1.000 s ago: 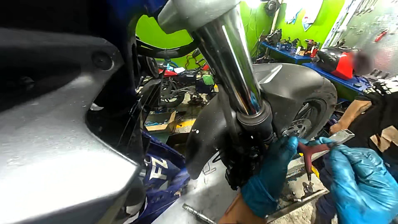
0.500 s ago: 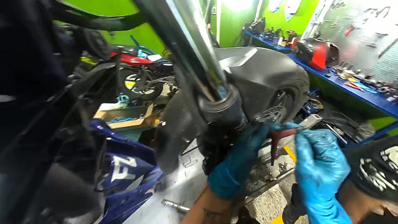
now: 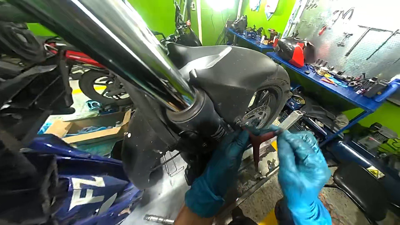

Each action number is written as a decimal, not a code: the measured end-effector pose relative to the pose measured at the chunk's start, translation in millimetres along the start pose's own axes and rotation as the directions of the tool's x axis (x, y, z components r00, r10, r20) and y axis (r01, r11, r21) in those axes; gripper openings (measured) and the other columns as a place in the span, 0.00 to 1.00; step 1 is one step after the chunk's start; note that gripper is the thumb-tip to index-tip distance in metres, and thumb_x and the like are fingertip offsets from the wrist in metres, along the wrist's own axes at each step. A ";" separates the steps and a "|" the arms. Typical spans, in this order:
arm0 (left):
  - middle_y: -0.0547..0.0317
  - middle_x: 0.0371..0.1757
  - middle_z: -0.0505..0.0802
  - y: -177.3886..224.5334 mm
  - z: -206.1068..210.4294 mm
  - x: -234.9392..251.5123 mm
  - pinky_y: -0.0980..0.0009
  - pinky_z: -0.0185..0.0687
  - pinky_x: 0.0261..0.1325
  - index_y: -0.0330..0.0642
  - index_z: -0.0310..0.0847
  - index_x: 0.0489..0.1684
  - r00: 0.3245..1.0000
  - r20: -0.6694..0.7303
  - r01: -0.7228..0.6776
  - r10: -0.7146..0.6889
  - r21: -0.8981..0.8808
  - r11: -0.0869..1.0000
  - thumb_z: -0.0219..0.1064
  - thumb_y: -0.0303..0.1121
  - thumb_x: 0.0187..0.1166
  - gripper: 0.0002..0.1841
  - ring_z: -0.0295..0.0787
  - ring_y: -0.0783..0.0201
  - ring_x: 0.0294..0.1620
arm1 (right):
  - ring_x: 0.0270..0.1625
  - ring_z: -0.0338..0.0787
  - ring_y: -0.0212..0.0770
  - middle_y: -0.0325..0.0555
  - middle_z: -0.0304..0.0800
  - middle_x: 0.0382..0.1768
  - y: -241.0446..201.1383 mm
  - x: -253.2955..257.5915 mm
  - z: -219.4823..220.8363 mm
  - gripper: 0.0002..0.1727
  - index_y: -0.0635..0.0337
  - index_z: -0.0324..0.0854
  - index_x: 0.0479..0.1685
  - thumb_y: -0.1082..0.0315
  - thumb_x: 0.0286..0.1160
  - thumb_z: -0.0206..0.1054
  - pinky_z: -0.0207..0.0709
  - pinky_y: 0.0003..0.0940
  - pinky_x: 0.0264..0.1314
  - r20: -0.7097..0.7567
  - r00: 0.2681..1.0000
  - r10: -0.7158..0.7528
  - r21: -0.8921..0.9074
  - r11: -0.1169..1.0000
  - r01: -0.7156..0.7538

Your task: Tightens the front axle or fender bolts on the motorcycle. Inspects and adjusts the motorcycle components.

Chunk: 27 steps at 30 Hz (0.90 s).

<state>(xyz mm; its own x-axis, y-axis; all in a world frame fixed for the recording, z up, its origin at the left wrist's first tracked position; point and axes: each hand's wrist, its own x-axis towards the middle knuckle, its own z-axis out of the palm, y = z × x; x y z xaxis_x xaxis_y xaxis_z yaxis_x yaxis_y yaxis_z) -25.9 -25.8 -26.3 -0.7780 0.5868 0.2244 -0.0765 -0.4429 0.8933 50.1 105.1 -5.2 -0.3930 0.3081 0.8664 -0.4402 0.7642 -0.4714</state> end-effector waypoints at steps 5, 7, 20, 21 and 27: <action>0.52 0.55 0.93 6.1 -2.9 -6.2 0.69 0.84 0.62 0.38 0.87 0.56 0.997 0.066 0.048 -0.042 -0.084 0.995 0.46 0.36 0.91 0.20 0.89 0.65 0.56 | 0.30 0.77 0.36 0.39 0.76 0.25 -8.7 -44.5 0.9 0.10 0.47 0.90 0.51 0.62 0.76 0.66 0.72 0.26 0.37 0.323 0.925 -0.199 -0.032 0.975 0.221; 0.54 0.48 0.93 1.3 -0.5 -1.4 0.71 0.85 0.57 0.38 0.88 0.53 0.998 0.059 0.022 -0.015 -0.124 0.992 0.49 0.37 0.91 0.19 0.89 0.67 0.49 | 0.31 0.81 0.35 0.39 0.80 0.24 15.8 -59.6 -8.6 0.10 0.47 0.92 0.44 0.61 0.72 0.67 0.75 0.27 0.36 0.330 0.934 -0.140 -0.150 0.969 0.198; 0.50 0.50 0.95 7.9 2.9 2.8 0.69 0.89 0.53 0.41 0.87 0.50 0.999 0.027 -0.020 0.021 -0.027 0.999 0.48 0.41 0.92 0.20 0.93 0.62 0.50 | 0.27 0.78 0.31 0.38 0.78 0.22 -7.5 -43.5 -10.1 0.09 0.48 0.94 0.42 0.65 0.71 0.68 0.73 0.23 0.33 0.297 0.949 -0.108 -0.081 0.987 0.138; 0.51 0.49 0.95 6.3 4.1 -0.4 0.69 0.88 0.51 0.41 0.87 0.50 1.000 0.017 -0.022 0.022 -0.010 1.000 0.48 0.41 0.93 0.20 0.93 0.62 0.49 | 0.29 0.79 0.28 0.37 0.79 0.23 -3.3 -45.5 -15.6 0.09 0.48 0.94 0.41 0.65 0.73 0.67 0.73 0.20 0.34 0.277 0.959 -0.052 -0.055 0.996 0.070; 0.58 0.38 0.92 -2.4 9.9 -5.9 0.74 0.84 0.44 0.42 0.88 0.47 0.996 -0.052 0.073 -0.074 -0.021 0.997 0.53 0.38 0.89 0.16 0.87 0.70 0.38 | 0.34 0.86 0.20 0.27 0.87 0.34 14.0 -36.9 -22.4 0.17 0.53 0.80 0.53 0.51 0.79 0.70 0.83 0.17 0.37 0.228 0.937 0.266 0.180 0.934 -0.309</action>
<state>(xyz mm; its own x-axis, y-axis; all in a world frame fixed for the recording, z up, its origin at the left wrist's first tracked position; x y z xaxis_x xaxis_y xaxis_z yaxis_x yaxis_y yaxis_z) -15.0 -21.5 -25.9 -0.8014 0.5821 0.1374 -0.1462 -0.4133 0.8988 76.5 117.1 -40.1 -0.6692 0.3630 0.6484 -0.4350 0.5161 -0.7378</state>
